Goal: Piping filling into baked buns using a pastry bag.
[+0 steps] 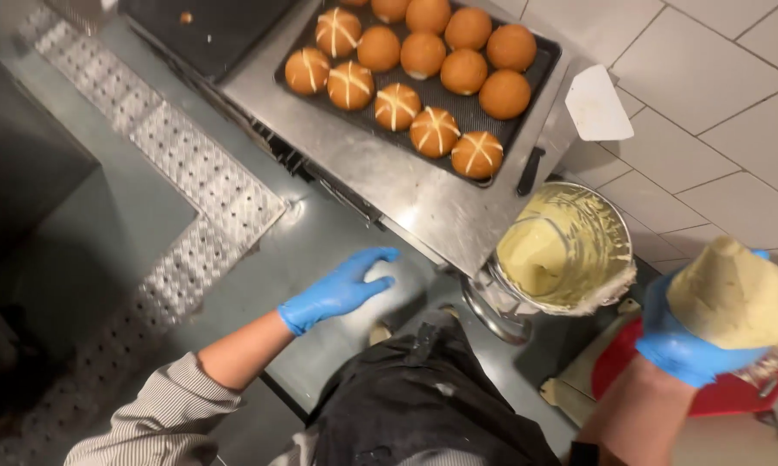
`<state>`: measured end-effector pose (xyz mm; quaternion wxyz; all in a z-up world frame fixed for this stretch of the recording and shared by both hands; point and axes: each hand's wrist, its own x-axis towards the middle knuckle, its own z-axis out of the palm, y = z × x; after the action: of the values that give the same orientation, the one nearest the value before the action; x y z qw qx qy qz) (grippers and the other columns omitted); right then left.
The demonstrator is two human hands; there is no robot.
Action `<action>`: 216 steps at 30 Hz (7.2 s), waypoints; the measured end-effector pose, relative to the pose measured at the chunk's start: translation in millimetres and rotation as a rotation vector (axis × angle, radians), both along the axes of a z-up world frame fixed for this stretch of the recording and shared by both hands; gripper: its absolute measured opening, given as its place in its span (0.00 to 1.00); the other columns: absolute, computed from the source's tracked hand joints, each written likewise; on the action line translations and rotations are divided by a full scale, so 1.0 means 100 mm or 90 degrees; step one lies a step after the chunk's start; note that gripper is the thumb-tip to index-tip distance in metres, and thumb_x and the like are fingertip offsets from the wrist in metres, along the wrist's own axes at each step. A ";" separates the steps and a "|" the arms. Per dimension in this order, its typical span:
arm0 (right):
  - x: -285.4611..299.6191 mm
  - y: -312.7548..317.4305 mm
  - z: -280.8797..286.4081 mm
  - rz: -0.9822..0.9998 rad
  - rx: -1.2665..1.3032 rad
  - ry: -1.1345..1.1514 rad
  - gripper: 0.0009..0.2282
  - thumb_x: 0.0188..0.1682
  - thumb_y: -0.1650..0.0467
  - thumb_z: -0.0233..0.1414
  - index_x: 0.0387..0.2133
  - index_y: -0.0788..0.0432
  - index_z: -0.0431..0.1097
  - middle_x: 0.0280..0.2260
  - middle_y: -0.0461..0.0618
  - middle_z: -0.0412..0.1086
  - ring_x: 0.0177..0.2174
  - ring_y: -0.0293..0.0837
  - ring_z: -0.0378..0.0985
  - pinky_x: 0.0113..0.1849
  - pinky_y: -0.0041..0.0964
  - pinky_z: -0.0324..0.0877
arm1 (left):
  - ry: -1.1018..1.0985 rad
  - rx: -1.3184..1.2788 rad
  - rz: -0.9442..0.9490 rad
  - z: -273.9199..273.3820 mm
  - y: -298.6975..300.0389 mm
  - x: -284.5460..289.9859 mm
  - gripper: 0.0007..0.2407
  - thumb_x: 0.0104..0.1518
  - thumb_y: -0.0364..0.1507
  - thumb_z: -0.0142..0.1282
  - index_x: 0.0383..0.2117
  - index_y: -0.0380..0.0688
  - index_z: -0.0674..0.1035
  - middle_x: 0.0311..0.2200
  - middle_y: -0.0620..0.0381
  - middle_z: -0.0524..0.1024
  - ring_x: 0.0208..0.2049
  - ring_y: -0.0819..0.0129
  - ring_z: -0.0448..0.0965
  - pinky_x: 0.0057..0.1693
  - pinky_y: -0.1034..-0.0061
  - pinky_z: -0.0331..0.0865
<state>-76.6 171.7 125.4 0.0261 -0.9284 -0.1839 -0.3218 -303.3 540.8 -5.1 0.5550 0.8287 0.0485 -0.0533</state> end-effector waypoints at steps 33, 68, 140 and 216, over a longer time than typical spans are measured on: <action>-0.96 1.05 -1.30 -0.449 0.044 -0.008 0.05 0.60 0.78 0.49 0.34 0.59 0.65 0.32 0.46 0.67 0.31 0.43 0.70 0.36 0.33 0.66 | 0.036 0.586 -0.302 -1.27 3.44 4.57 0.41 0.36 0.46 0.70 0.59 0.38 0.68 0.56 0.33 0.69 0.53 0.32 0.71 0.56 0.50 0.71; -0.51 1.11 -1.55 0.011 0.935 0.287 0.22 0.52 0.61 0.56 0.50 0.67 0.65 0.48 0.58 0.72 0.47 0.55 0.75 0.52 0.50 0.72 | -0.321 0.321 -0.352 -1.23 0.82 1.81 0.24 0.53 0.37 0.65 0.53 0.35 0.73 0.50 0.43 0.70 0.54 0.44 0.68 0.64 0.57 0.64; -0.33 1.99 -2.44 0.269 0.867 0.559 0.10 0.62 0.61 0.51 0.42 0.54 0.66 0.41 0.43 0.69 0.54 0.43 0.69 0.60 0.44 0.67 | -0.115 0.120 -0.335 -1.11 1.08 1.69 0.20 0.44 0.20 0.56 0.47 0.38 0.73 0.63 0.33 0.60 0.58 0.37 0.66 0.62 0.55 0.66; 0.04 1.31 -2.24 0.260 1.519 0.445 0.19 0.60 0.56 0.40 0.41 0.55 0.73 0.48 0.55 0.74 0.51 0.56 0.76 0.59 0.56 0.66 | -0.232 0.143 -0.134 -1.72 0.85 1.38 0.23 0.51 0.23 0.64 0.53 0.39 0.68 0.53 0.40 0.67 0.58 0.41 0.66 0.64 0.55 0.64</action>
<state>-72.2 302.4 -98.3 0.9432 -0.3172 0.0974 -0.0149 -164.8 625.7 -177.2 0.4506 0.8816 -0.1332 0.0451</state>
